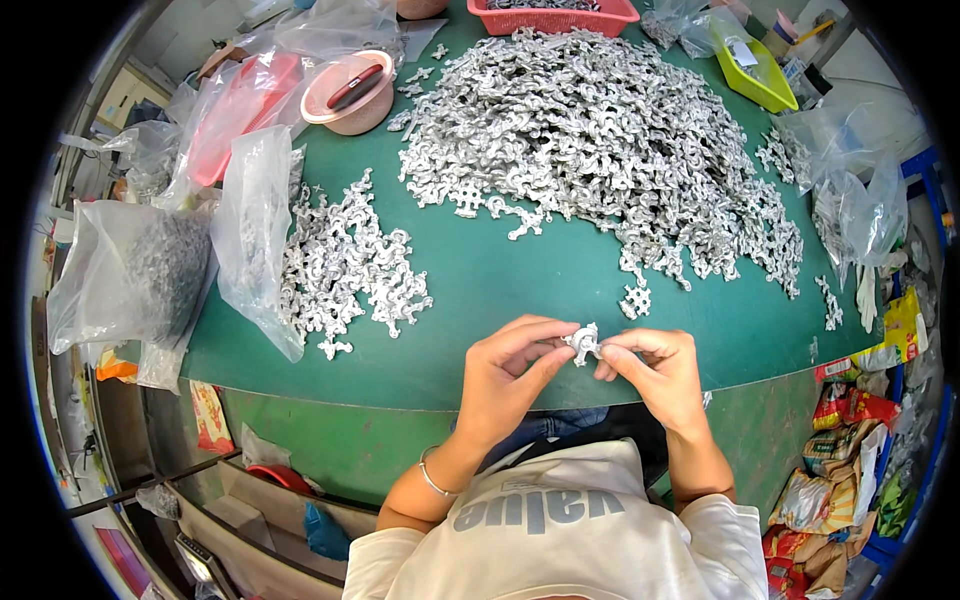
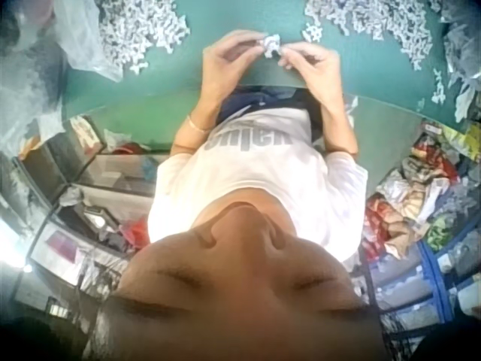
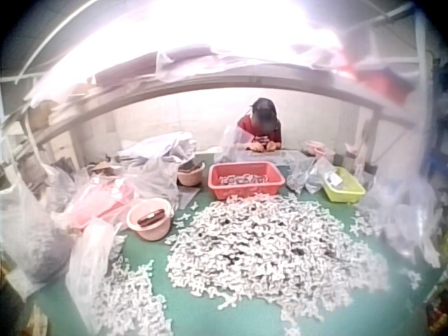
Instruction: The person picks up and organizes small grey cross-shaped plastic components on a work table, moving them between a large central pile and smaller groups.
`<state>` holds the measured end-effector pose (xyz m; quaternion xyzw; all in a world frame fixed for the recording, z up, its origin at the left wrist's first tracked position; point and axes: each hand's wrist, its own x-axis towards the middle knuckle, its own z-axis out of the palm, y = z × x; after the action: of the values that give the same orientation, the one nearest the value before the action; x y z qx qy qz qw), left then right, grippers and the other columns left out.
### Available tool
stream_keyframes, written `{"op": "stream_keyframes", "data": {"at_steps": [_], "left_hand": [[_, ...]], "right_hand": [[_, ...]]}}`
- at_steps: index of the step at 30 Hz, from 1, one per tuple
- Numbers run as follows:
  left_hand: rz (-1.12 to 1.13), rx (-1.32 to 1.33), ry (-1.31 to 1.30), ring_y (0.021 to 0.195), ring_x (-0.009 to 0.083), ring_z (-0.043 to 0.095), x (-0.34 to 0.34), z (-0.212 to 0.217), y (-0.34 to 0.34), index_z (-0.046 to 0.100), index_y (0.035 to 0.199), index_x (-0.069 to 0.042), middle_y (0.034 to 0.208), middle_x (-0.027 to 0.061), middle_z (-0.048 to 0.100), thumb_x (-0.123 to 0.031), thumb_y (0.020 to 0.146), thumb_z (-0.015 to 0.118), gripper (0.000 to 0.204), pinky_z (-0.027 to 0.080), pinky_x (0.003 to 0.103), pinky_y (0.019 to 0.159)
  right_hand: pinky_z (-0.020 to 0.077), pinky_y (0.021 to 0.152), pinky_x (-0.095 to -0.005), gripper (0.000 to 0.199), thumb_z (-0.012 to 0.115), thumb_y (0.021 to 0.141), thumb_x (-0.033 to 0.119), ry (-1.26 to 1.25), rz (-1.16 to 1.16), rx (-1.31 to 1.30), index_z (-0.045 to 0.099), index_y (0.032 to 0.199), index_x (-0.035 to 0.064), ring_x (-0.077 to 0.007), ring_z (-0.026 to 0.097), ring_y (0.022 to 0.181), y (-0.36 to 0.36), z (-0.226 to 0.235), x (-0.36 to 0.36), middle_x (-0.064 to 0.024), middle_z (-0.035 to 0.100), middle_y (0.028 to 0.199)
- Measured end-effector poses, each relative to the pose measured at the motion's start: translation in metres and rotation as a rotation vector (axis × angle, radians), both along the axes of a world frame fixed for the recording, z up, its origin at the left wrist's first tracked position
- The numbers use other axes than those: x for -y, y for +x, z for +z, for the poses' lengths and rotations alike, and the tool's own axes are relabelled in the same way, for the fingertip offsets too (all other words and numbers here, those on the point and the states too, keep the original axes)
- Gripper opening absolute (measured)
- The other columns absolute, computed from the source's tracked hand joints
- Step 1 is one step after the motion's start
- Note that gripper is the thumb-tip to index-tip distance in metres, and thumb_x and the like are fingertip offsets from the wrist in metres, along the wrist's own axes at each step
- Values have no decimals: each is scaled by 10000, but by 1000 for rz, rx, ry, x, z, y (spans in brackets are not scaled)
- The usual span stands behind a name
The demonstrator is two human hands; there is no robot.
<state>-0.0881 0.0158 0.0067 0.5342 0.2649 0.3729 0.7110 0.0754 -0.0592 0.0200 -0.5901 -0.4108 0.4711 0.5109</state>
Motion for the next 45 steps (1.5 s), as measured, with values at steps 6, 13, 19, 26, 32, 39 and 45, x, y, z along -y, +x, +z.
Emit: {"op": "stream_keyframes", "data": {"at_steps": [6, 13, 19, 26, 32, 39, 45], "left_hand": [[-56, 94, -186, 870, 142, 570, -1, 0, -1, 591, 1029, 78, 965, 105, 586, 57, 805, 593, 225, 477, 255, 772], [-64, 179, -182, 876, 153, 572, 0, 2, -1, 581, 1032, 87, 969, 114, 589, 72, 806, 581, 227, 478, 260, 782], [-103, 228, -186, 917, 177, 574, 3, 6, 0, 576, 1032, 92, 1007, 138, 577, 88, 803, 573, 229, 485, 283, 821], [-98, 225, -186, 890, 196, 579, 5, 12, 4, 596, 1002, 78, 985, 155, 588, 60, 791, 597, 211, 471, 297, 787], [-105, 240, -203, 894, 198, 576, 6, 13, 6, 593, 1000, 85, 983, 158, 585, 79, 785, 594, 216, 471, 301, 790], [-145, 276, -164, 924, 176, 569, 6, 8, 6, 580, 1022, 87, 1007, 134, 561, 98, 806, 565, 217, 487, 284, 822], [-82, 155, -72, 924, 184, 568, 8, 11, 7, 588, 999, 72, 1003, 136, 557, 91, 789, 587, 211, 478, 289, 830]], "right_hand": [[450, 571, -239, 90, 629, 783, 20, 90, -58, 95, 658, 856, -25, -107, 572, 604, -5, 7, 6, -83, 648, 676], [437, 598, -262, 120, 676, 714, -10, 195, -25, 186, 643, 826, -35, -152, 565, 636, -5, 13, 10, -98, 630, 719], [434, 599, -281, 141, 689, 686, -18, 290, -22, 250, 637, 815, -43, -187, 566, 641, -4, 16, 15, -109, 626, 714], [431, 600, -290, 159, 711, 664, -2, 334, -28, 305, 635, 798, -42, -204, 566, 641, -2, 20, 17, -112, 623, 706], [430, 605, -294, 148, 705, 662, -6, 365, -50, 338, 634, 789, -35, -204, 564, 642, -1, 21, 19, -114, 615, 702], [427, 606, -291, 110, 678, 684, -12, 352, -87, 361, 628, 780, -32, -203, 558, 640, -3, 20, 20, -109, 608, 701], [410, 579, -284, 43, 597, 785, 9, 289, -87, 330, 573, 772, -25, -186, 523, 616, -5, 12, 23, -91, 577, 684]]}}
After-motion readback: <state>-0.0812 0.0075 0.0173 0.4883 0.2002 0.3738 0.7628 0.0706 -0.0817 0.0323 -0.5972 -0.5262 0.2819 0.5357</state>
